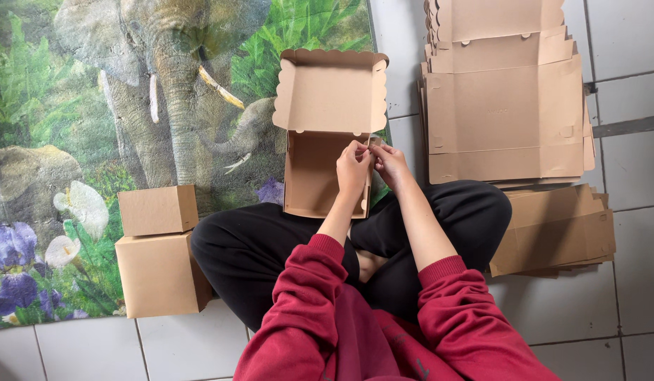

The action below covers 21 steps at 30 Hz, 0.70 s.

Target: The person sits on the floor and assembles flat cardboard boxes by folding the sides and securing the tabs. They handle multiple boxes, folding the flaps and tucking the tabs into slots to form the box shape, then stacking the completed boxes.

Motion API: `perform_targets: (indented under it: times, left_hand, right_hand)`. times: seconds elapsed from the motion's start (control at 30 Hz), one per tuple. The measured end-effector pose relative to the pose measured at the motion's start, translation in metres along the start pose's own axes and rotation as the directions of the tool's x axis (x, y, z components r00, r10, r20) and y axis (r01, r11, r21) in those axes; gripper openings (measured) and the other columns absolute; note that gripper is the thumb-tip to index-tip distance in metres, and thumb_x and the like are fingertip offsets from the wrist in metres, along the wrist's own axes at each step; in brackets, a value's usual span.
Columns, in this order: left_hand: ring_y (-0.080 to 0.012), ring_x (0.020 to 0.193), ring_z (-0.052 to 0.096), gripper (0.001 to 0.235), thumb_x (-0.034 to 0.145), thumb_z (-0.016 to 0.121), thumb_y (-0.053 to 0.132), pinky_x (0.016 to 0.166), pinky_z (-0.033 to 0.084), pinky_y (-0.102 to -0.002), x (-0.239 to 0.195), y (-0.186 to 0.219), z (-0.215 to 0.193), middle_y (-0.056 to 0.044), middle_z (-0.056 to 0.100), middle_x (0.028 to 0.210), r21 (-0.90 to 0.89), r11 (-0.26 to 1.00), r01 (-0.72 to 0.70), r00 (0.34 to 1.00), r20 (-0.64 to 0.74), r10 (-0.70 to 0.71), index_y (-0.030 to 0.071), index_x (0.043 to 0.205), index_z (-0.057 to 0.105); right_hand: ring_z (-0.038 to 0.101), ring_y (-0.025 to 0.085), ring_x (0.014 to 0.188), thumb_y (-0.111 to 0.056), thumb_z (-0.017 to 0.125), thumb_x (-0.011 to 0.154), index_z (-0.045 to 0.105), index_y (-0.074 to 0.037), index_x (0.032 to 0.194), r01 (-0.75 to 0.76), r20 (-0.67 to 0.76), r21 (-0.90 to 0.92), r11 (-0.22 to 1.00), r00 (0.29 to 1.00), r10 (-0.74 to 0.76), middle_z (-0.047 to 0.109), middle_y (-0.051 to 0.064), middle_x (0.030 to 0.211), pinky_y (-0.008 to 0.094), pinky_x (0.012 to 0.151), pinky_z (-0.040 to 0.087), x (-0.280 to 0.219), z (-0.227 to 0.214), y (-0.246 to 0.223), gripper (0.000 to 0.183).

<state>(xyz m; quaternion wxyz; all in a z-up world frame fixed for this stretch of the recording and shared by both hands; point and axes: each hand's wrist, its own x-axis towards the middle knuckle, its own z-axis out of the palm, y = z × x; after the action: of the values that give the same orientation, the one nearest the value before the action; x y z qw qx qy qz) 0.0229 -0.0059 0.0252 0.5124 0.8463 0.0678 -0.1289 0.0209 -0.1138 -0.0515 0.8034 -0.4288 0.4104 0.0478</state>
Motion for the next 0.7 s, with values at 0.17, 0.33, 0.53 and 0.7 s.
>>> perform_targets:
  times: [0.17,0.33,0.53,0.7]
  left_hand:
    - [-0.0243,0.088,0.069,0.017,0.085,0.06,0.031,0.083,0.054,-0.036,0.002,0.007,-0.005,-0.006,0.068,0.092,-0.152,0.979,0.139,0.99,0.014,-0.139,0.02,0.098,0.055]
    - [-0.0243,0.1,0.066,0.027,0.09,0.055,0.045,0.087,0.052,-0.038,0.033,-0.029,0.016,-0.005,0.072,0.094,-0.072,0.969,0.235,0.972,0.034,-0.233,0.019,0.1,0.058]
    - [-0.0228,0.091,0.066,0.016,0.085,0.063,0.036,0.082,0.053,-0.037,0.038,-0.026,0.022,-0.003,0.07,0.087,0.002,0.985,0.171,0.985,0.03,-0.171,0.02,0.089,0.066]
    - [-0.0254,0.088,0.066,0.009,0.084,0.062,0.02,0.08,0.055,-0.035,0.028,-0.012,0.015,-0.009,0.067,0.086,-0.023,0.994,0.105,0.994,0.021,-0.104,0.014,0.09,0.065]
  right_hand:
    - [0.054,0.004,0.049,-0.01,0.078,0.077,0.064,0.002,0.092,0.075,-0.003,-0.06,0.995,0.997,-0.075,0.057,0.003,0.065,0.016,0.046,0.05,-0.003,0.004,-0.004,0.024]
    - [0.054,0.006,0.048,-0.023,0.076,0.08,0.064,0.0,0.087,0.159,-0.014,-0.149,0.976,0.987,-0.162,0.052,0.003,0.062,0.015,0.043,0.048,-0.014,0.004,-0.005,0.026]
    - [0.064,0.018,0.072,-0.058,0.075,0.079,0.066,-0.013,0.094,0.246,0.033,-0.639,0.729,0.955,-0.294,0.065,0.006,0.079,0.029,0.057,0.055,-0.006,-0.004,-0.011,0.048]
    - [0.064,0.026,0.078,-0.052,0.069,0.082,0.062,-0.009,0.087,0.303,0.077,-0.799,0.52,0.908,-0.412,0.063,0.01,0.078,0.037,0.067,0.052,-0.006,-0.003,-0.014,0.044]
